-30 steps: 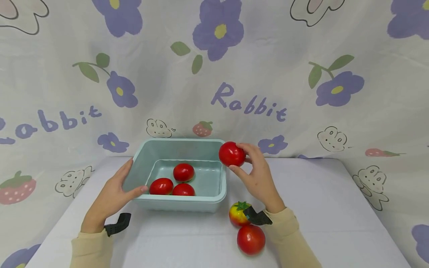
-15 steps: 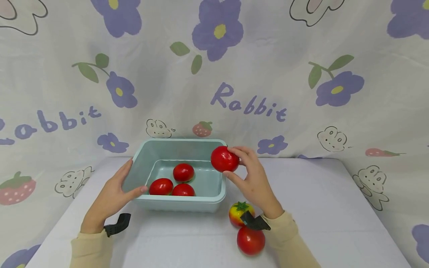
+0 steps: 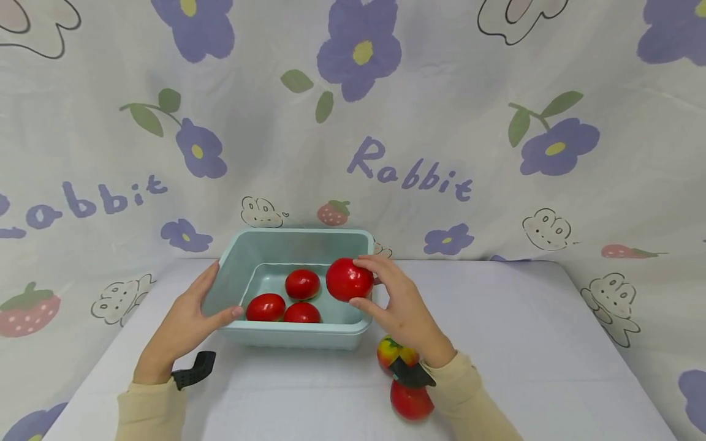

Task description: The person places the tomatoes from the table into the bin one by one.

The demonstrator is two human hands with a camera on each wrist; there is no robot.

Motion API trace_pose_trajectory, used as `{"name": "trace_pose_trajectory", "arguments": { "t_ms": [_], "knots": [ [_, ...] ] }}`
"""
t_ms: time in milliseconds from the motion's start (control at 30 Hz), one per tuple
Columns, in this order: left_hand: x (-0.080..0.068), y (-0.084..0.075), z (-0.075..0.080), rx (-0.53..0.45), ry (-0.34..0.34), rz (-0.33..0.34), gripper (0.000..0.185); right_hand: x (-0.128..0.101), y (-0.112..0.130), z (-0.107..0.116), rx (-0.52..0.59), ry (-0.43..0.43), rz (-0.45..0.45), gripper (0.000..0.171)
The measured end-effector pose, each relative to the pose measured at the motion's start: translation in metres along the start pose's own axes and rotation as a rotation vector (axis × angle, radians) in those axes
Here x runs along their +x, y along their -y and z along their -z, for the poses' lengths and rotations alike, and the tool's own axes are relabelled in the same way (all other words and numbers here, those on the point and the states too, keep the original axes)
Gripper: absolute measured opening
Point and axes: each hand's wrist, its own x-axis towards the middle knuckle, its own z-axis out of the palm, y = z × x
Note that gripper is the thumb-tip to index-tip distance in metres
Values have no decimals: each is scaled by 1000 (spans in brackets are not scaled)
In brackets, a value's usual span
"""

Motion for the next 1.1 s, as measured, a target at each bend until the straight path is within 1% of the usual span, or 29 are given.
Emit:
{"name": "trace_pose_trajectory", "arguments": {
  "t_ms": [200, 500, 700, 933, 1100],
  "knots": [
    [-1, -1, 0, -3, 1, 5, 108, -2, 2, -9, 4, 52, 17, 63],
    [0, -1, -1, -7, 0, 14, 108, -2, 5, -16, 37, 120, 33, 63],
    [0, -1, -1, -4, -4, 9, 108, -3, 3, -18, 37, 147, 34, 60],
    [0, -1, -1, -2, -2, 5, 108, -4, 3, -19, 11, 176, 22, 59],
    [1, -2, 0, 0, -1, 16, 108, -3, 4, -15, 43, 196, 13, 59]
  ]
}}
